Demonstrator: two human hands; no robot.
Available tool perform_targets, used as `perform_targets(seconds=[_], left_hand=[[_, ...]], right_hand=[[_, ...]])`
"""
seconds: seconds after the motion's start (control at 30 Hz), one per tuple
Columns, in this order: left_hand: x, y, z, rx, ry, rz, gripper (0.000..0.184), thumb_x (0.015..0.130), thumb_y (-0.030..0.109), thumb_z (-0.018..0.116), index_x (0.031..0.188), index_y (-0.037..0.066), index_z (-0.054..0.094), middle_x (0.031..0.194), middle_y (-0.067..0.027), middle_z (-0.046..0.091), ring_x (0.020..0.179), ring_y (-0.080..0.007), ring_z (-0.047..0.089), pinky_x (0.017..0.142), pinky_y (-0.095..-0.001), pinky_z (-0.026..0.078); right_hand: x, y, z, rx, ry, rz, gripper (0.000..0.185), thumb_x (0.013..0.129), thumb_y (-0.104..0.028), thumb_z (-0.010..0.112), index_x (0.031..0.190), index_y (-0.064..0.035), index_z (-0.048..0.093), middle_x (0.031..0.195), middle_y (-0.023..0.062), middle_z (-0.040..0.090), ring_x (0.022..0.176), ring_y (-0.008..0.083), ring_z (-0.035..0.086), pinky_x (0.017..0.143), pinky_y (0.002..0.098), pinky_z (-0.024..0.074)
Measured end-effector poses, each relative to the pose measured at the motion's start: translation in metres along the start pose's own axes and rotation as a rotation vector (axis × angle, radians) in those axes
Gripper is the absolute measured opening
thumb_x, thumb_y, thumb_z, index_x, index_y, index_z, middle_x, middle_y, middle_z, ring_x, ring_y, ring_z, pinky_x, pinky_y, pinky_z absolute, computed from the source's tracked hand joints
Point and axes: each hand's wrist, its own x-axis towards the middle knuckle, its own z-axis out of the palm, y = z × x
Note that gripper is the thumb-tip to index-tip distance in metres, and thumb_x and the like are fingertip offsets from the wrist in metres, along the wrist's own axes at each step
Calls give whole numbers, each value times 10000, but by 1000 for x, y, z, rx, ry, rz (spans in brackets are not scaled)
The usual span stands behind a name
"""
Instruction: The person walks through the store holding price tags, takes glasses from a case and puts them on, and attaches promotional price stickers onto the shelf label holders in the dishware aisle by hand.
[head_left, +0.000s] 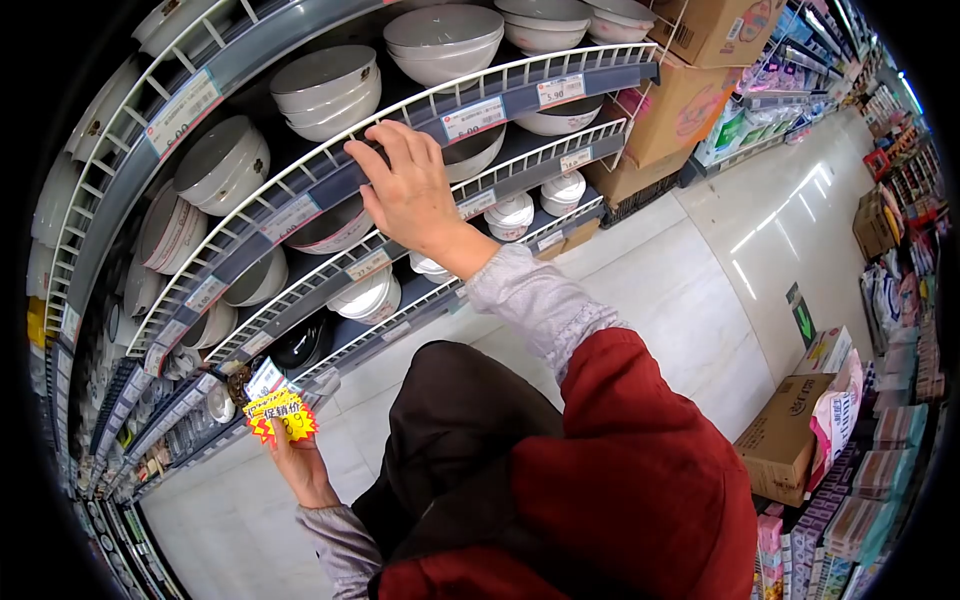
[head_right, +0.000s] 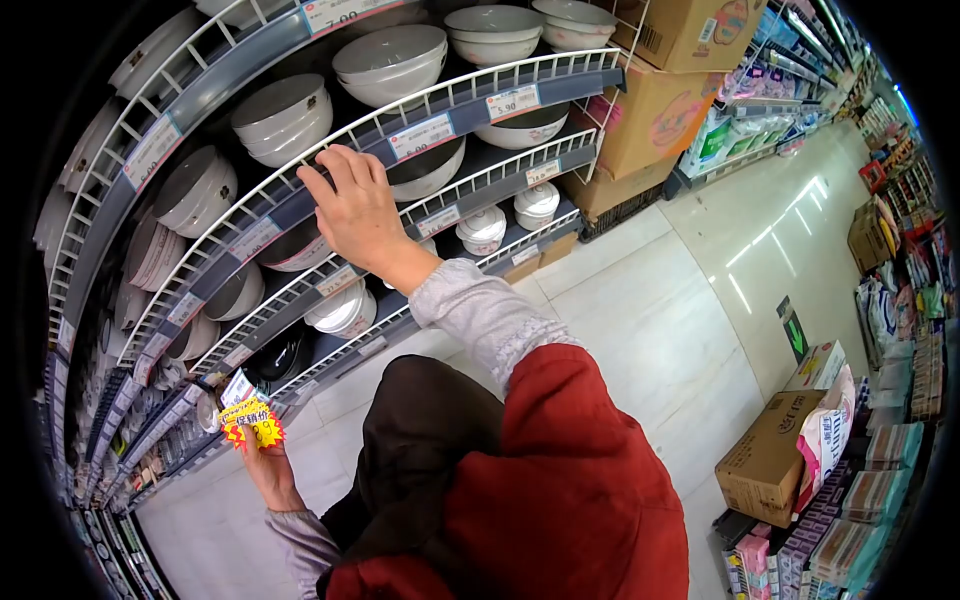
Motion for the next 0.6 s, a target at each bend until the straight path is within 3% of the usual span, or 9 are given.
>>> perform_targets(seconds=[0.37, 0.6], left_hand=[[-7, 1, 3, 21, 36, 20, 376, 924, 222, 493, 1262, 88, 397, 1145, -64, 538, 981, -187, 573, 780, -329, 503], [7, -8, 9, -54, -45, -33, 335, 910, 222, 523, 1204, 81, 444, 1103, -60, 562, 957, -179, 583, 758, -316, 511]], right_hand=[[8, -5, -7, 24, -22, 27, 496, 642, -78, 659, 1114, -72, 507, 1106, 133, 449, 1103, 308, 418, 903, 434, 335], [13, -8, -17, 14, -90, 25, 524, 649, -86, 654, 1145, -37, 493, 1130, 143, 448, 1133, 305, 402, 930, 426, 331]])
